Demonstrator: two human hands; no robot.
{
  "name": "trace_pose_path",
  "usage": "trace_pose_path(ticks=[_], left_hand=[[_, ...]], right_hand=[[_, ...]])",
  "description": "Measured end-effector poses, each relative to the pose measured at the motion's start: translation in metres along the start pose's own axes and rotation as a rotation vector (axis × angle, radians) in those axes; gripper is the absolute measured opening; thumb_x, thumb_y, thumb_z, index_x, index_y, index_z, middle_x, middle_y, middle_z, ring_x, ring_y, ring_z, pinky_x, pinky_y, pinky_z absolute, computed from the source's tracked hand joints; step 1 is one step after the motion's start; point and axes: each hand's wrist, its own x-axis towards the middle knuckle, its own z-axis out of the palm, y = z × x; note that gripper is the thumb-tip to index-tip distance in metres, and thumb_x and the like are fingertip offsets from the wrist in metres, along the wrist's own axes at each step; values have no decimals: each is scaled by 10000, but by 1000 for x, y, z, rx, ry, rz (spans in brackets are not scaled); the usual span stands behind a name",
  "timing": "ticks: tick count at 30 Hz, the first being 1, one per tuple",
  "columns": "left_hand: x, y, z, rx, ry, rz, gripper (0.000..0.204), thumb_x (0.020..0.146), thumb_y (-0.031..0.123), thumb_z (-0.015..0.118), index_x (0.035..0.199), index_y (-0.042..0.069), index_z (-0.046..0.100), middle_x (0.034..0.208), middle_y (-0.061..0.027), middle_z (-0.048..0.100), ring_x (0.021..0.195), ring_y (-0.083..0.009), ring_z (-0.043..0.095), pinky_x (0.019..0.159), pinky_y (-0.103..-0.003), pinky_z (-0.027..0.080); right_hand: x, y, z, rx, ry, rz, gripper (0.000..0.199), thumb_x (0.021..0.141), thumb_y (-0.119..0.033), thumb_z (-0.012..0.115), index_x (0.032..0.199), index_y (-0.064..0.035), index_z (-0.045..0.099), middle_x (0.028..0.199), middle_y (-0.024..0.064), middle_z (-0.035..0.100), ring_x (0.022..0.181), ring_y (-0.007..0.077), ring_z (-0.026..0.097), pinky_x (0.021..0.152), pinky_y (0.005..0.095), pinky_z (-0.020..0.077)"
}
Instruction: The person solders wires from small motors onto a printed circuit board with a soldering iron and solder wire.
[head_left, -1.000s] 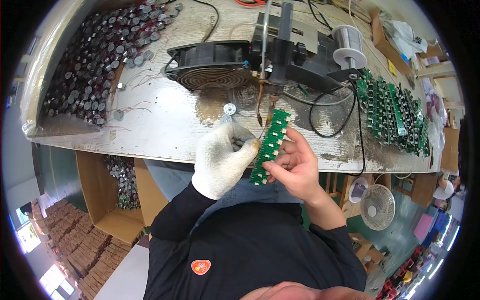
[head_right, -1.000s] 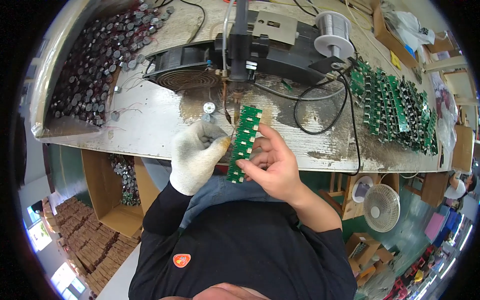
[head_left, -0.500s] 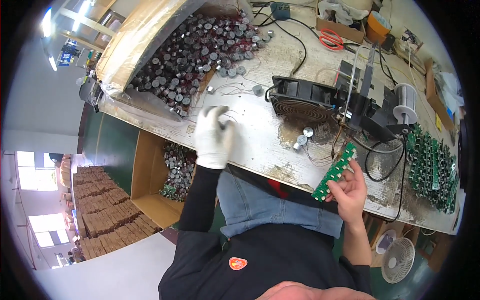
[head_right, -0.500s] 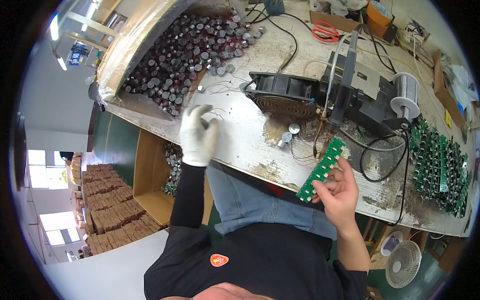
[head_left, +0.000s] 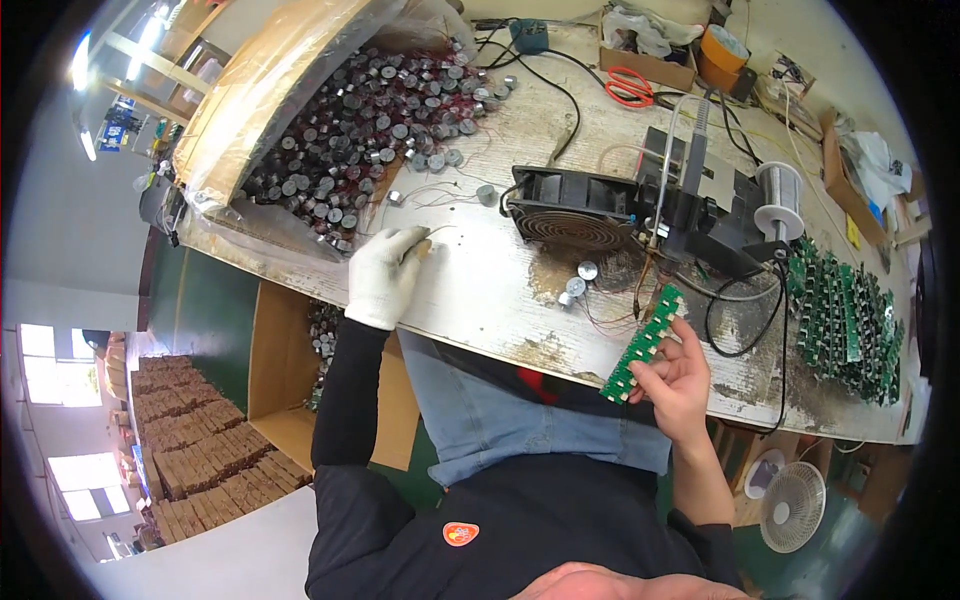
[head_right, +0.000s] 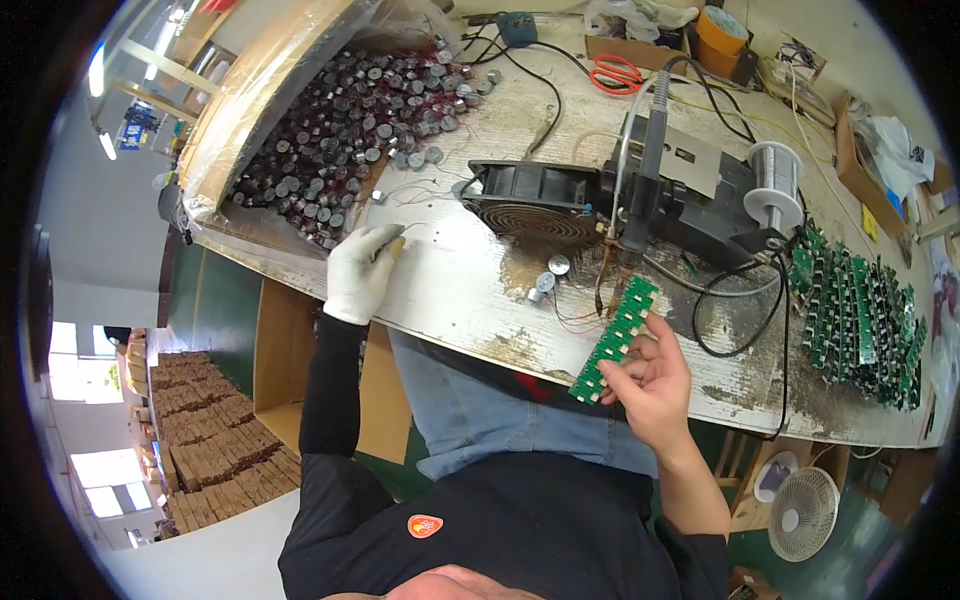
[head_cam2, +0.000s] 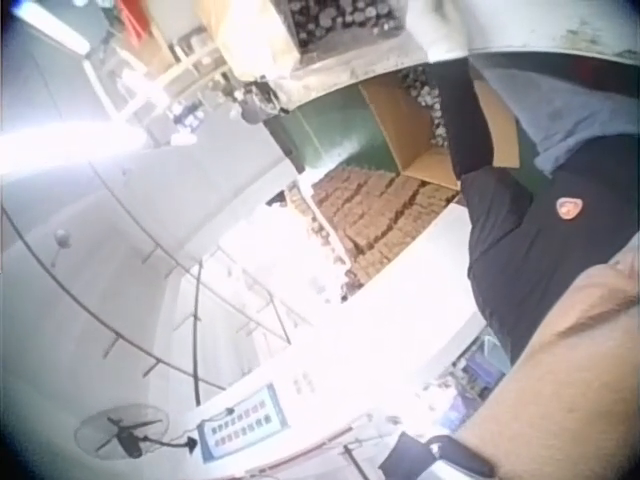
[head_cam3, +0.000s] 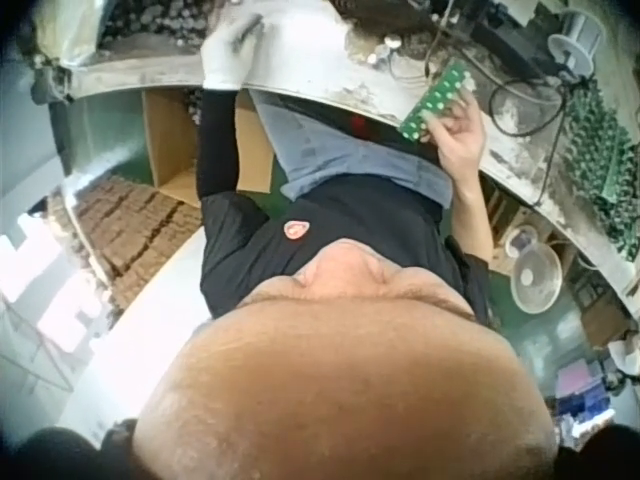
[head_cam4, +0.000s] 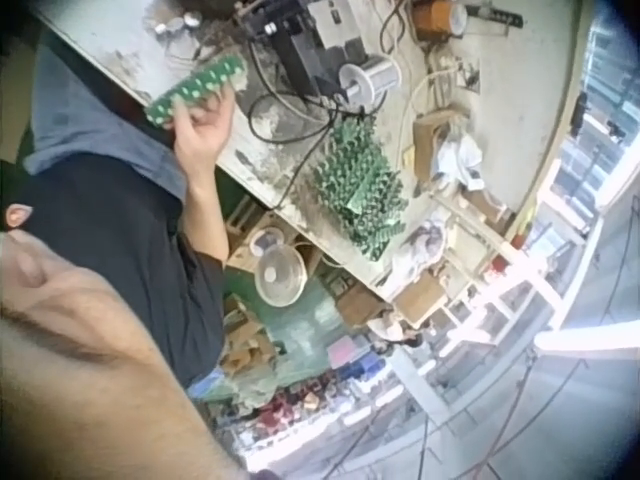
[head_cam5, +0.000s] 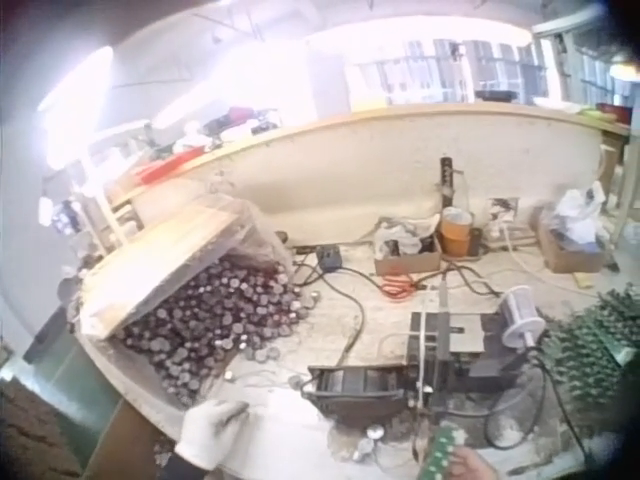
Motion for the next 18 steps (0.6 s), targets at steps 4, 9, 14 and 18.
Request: trace_pose_path(ticks=[4, 9, 14, 18], left_hand=[[-13, 33, 6, -200, -100, -83, 148, 830, 94, 643, 943, 5, 676, 788, -138, 645, 659, -218, 624, 612, -297, 477], [-33, 78, 21, -694, -303, -314, 190, 873, 15, 577, 1036, -73, 618, 851, -106, 659, 672, -114, 612, 614, -242, 494], [-44, 118, 31, -785, -419, -225, 184, 883, 51, 600, 1031, -58, 609, 804, -69, 617, 694, -104, 585, 625, -238, 480], [-47, 143, 46, -959, -462, -384, 192, 884, 95, 612, 994, -61, 638, 756, -52, 626, 667, -76, 560, 597, -210, 455]], right_hand=[[0, -2, -2, 2, -10, -1, 659, 803, 106, 605, 1369, 0, 284, 1005, 135, 583, 662, 121, 615, 505, 213, 505], [0, 0, -4, -31, 11, 26, 667, 799, 84, 637, 1359, 1, 285, 978, 121, 545, 663, 127, 615, 511, 230, 527], [0, 0, -4, -23, -31, -2, 720, 791, 80, 654, 1386, 4, 256, 1030, 143, 525, 696, 123, 612, 530, 228, 519], [-1, 1, -5, -20, -57, 9, 778, 793, 74, 657, 1424, -7, 209, 1090, 161, 515, 724, 129, 617, 550, 230, 520]])
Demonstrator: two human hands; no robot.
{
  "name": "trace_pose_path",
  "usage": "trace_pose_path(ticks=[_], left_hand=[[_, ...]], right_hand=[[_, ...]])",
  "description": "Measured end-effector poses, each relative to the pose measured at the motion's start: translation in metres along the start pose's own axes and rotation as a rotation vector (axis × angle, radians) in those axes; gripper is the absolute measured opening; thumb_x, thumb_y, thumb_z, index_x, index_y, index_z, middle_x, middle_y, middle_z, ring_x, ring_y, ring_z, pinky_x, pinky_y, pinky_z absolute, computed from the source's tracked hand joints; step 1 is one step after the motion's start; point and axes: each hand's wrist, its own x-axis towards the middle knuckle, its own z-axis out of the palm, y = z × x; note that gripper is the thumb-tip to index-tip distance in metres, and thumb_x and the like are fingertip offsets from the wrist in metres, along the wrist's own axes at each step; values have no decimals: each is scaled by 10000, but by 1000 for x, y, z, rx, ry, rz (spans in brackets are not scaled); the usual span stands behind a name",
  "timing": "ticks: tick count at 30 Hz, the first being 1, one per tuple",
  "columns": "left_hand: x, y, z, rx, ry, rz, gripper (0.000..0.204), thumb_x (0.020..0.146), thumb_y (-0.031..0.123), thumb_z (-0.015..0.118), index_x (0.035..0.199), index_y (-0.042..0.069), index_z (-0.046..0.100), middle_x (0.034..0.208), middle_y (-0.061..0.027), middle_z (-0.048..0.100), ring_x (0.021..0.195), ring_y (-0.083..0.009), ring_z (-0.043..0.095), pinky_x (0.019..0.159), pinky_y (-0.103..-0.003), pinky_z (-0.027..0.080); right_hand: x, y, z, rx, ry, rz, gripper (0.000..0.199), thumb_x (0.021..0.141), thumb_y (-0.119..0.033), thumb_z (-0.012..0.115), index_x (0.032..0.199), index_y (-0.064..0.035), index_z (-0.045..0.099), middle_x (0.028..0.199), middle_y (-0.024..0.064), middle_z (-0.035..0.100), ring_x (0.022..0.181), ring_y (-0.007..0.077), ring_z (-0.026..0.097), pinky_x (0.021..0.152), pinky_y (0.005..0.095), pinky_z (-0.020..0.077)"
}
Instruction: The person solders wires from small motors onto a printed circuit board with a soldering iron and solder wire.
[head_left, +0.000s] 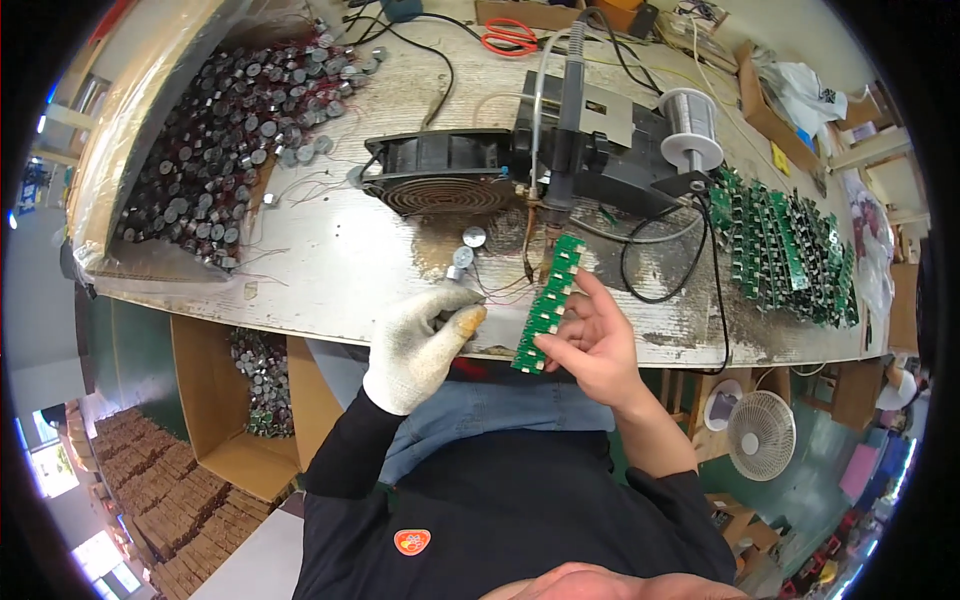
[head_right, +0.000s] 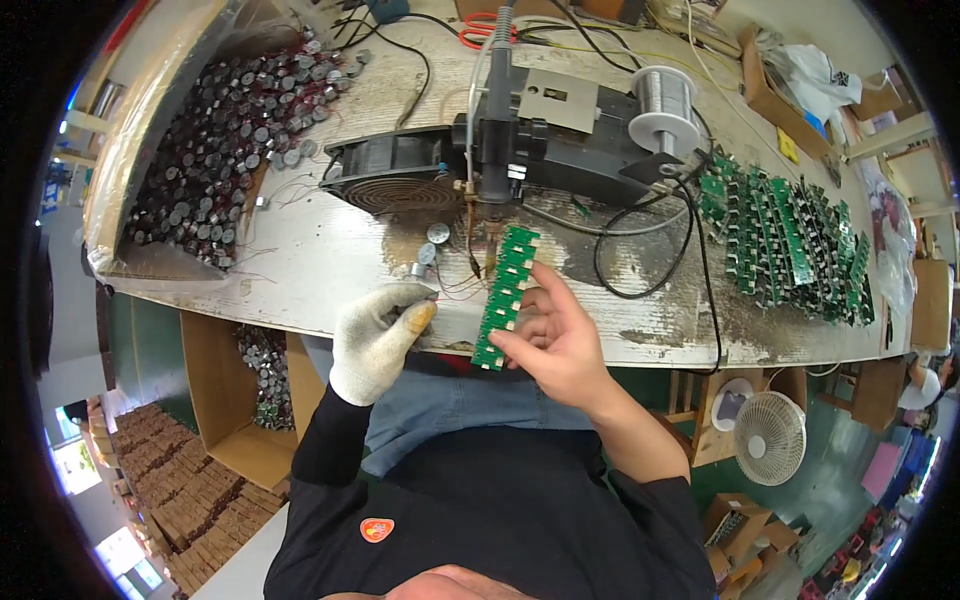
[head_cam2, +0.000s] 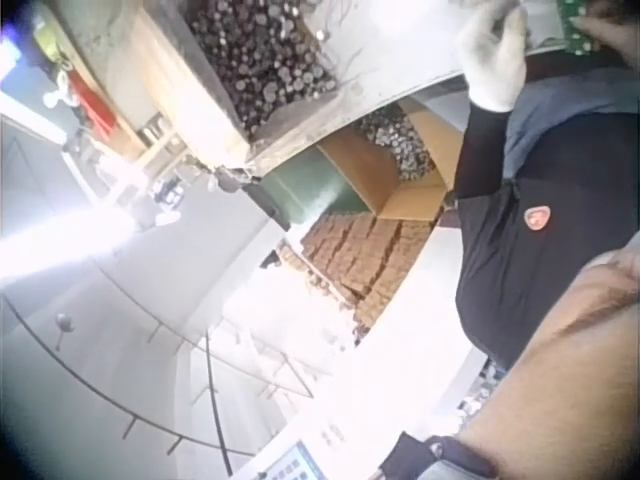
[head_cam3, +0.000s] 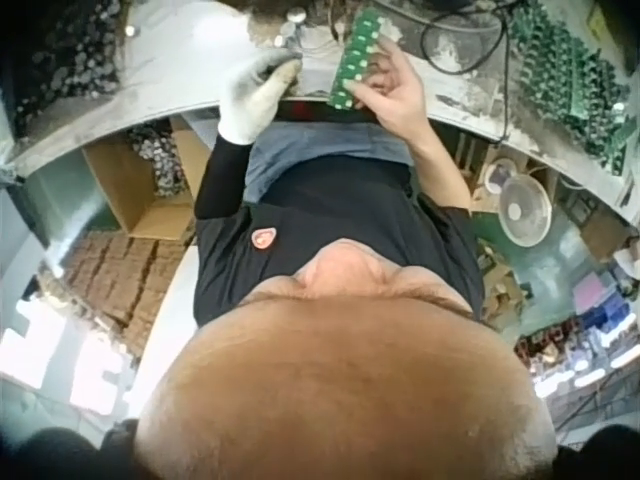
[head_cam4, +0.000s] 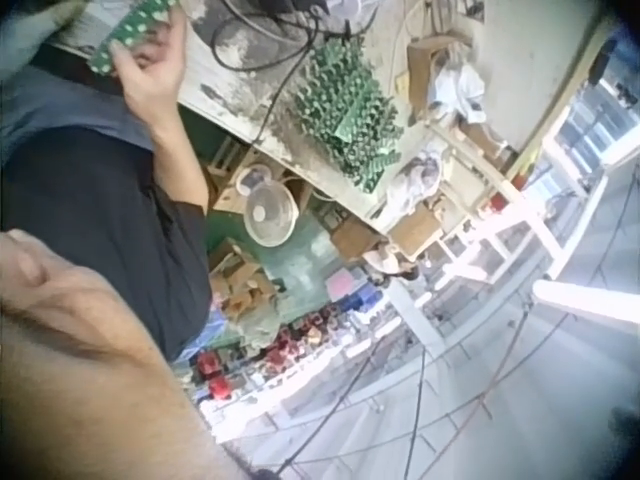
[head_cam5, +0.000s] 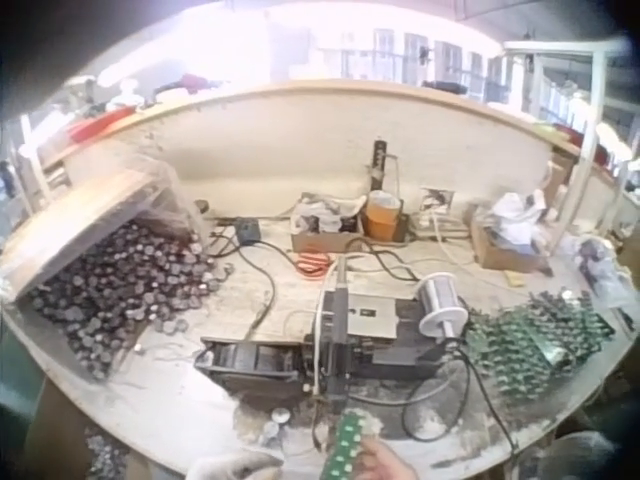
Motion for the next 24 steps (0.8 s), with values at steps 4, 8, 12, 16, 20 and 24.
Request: trace_pose_path(ticks=[4, 8, 12, 16, 20, 24], left_hand=[[1, -4, 16, 29, -6, -58, 160, 861, 93, 646, 960, -33, 658, 780, -63, 639, 685, -79, 572, 625, -227, 462], [4, -5, 24, -18, -31, -66, 164, 860, 87, 631, 960, -40, 656, 806, -68, 649, 737, -86, 586, 658, -234, 472], [9, -3, 28, -160, -59, -167, 166, 859, 80, 606, 948, -59, 626, 821, -71, 643, 753, -88, 585, 668, -234, 478], [13, -3, 31, -245, -53, -170, 169, 860, 85, 600, 945, -61, 603, 822, -75, 637, 735, -90, 578, 659, -231, 476], [16, -1, 28, -245, -58, -202, 157, 858, 85, 598, 926, -56, 599, 819, -72, 633, 726, -88, 575, 645, -229, 473], [20, 0, 27, -224, -53, -182, 138, 851, 77, 601, 910, -47, 600, 796, -66, 631, 713, -83, 579, 631, -228, 475]], right_hand=[[-2, -2, 1, 0, -2, -16, 775, 783, 119, 627, 1423, -8, 209, 1132, 184, 536, 720, 153, 635, 542, 241, 534], [-2, -2, 0, 30, -14, -16, 762, 792, 125, 612, 1425, -10, 207, 1159, 200, 531, 722, 158, 638, 546, 249, 541], [0, -1, -2, 70, -24, -35, 757, 816, 89, 621, 1438, -37, 208, 1137, 166, 540, 746, 144, 633, 560, 238, 528], [1, 0, -3, 70, -15, -36, 757, 817, 95, 615, 1440, -42, 206, 1145, 170, 542, 746, 146, 633, 562, 237, 527], [2, -1, -2, 86, -20, -56, 760, 817, 100, 610, 1442, -42, 201, 1153, 171, 536, 748, 151, 635, 569, 240, 531], [4, -2, -1, 88, -5, -62, 759, 815, 104, 610, 1440, -41, 203, 1149, 163, 530, 747, 157, 638, 575, 245, 537]])
